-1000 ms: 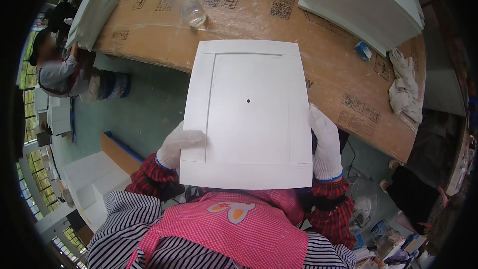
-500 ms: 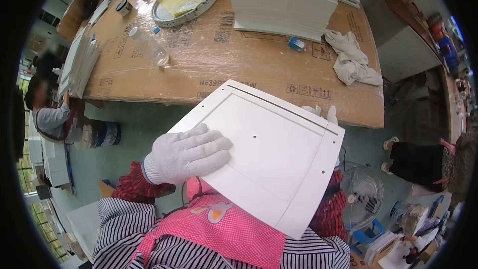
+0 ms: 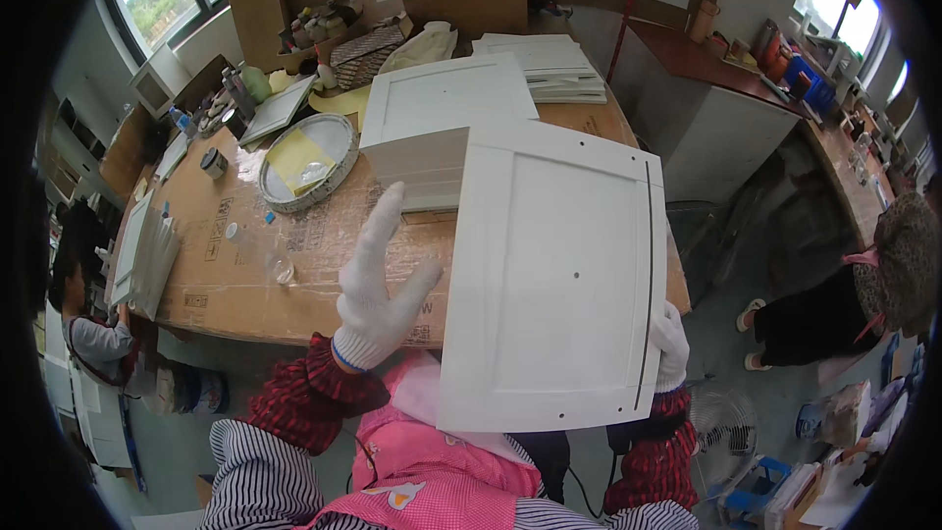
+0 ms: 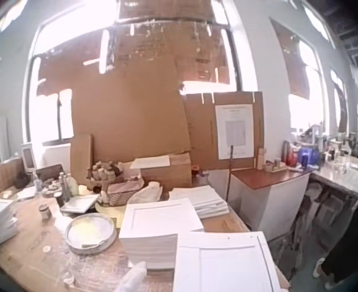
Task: Cleaning and inspecting white furniture panels using a cloth and small tool.
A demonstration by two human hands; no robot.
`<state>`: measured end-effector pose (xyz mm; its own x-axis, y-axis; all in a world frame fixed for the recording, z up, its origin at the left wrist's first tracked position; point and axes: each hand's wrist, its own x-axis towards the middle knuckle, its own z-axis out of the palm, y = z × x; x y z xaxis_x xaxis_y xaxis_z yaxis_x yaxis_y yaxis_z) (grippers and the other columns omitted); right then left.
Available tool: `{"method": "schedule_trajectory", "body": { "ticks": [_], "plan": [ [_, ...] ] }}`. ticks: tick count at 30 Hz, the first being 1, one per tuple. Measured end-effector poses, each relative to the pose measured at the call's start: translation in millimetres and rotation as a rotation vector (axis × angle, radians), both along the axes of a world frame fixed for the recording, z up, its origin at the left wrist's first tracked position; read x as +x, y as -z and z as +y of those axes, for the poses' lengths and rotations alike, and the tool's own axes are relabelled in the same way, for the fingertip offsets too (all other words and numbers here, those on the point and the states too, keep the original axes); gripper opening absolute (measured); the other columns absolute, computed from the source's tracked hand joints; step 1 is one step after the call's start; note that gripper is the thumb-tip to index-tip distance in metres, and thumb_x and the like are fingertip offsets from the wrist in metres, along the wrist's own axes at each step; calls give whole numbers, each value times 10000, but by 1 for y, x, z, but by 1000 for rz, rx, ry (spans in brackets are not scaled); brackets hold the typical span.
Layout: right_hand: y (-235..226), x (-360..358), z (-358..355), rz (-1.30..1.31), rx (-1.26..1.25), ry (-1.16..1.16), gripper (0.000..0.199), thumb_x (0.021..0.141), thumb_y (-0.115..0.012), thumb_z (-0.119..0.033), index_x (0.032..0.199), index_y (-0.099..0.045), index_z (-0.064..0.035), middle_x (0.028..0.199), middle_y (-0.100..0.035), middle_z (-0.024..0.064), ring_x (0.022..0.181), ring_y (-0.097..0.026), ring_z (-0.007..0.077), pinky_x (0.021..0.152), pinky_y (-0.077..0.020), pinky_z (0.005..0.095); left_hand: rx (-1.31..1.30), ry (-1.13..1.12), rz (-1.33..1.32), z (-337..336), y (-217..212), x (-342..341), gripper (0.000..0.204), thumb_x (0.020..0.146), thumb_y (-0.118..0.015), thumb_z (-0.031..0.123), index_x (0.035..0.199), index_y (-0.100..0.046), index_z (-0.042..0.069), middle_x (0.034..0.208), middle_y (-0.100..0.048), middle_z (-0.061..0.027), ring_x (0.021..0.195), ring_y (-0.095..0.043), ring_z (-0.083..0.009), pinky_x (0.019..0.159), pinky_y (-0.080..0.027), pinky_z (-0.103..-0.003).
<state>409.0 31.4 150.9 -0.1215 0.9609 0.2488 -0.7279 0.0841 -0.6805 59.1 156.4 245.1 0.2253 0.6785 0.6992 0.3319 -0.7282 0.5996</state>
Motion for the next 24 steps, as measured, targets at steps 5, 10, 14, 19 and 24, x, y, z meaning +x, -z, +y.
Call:
{"method": "schedule_trajectory", "body": {
  "ticks": [5,10,14,19,24],
  "plan": [
    [-92,10,84,150,-109,416,408,1089,-523,-279,1379,-565,4,1210,-726,135,1065,-738,232,923,-621,441,-379,45,370,5,110,-6,555,907,-753,227,1404,-583,49,1453,-576,-232,1402,-511,-403,1155,-430,-469],
    [-124,78,262,-1,-234,376,181,998,-691,-133,1166,-635,-91,1042,-724,43,768,-697,132,442,-447,209,-207,-69,704,16,150,-5,595,883,-729,383,1361,-601,53,1509,-505,-222,1418,-439,-455,1187,-361,-547],
    [-121,57,413,-54,-490,542,247,899,-804,-93,1054,-623,-160,913,-654,-13,612,-580,99,401,-411,186,-294,-88,694,17,143,-1,589,862,-744,367,1343,-610,55,1476,-530,-224,1390,-469,-444,1190,-358,-540],
    [-66,51,548,-38,-608,614,239,869,-802,-66,959,-595,-147,817,-556,-12,539,-493,102,449,-466,184,-372,-82,696,25,134,1,577,813,-769,368,1291,-633,74,1399,-576,-207,1312,-528,-428,1138,-410,-538],
    [-32,47,615,29,-560,541,258,884,-805,-94,1046,-605,-111,914,-588,19,649,-559,120,469,-499,205,-402,-62,707,35,135,1,563,788,-775,378,1250,-654,80,1363,-589,-196,1259,-560,-418,1088,-449,-538]
  ]
}}
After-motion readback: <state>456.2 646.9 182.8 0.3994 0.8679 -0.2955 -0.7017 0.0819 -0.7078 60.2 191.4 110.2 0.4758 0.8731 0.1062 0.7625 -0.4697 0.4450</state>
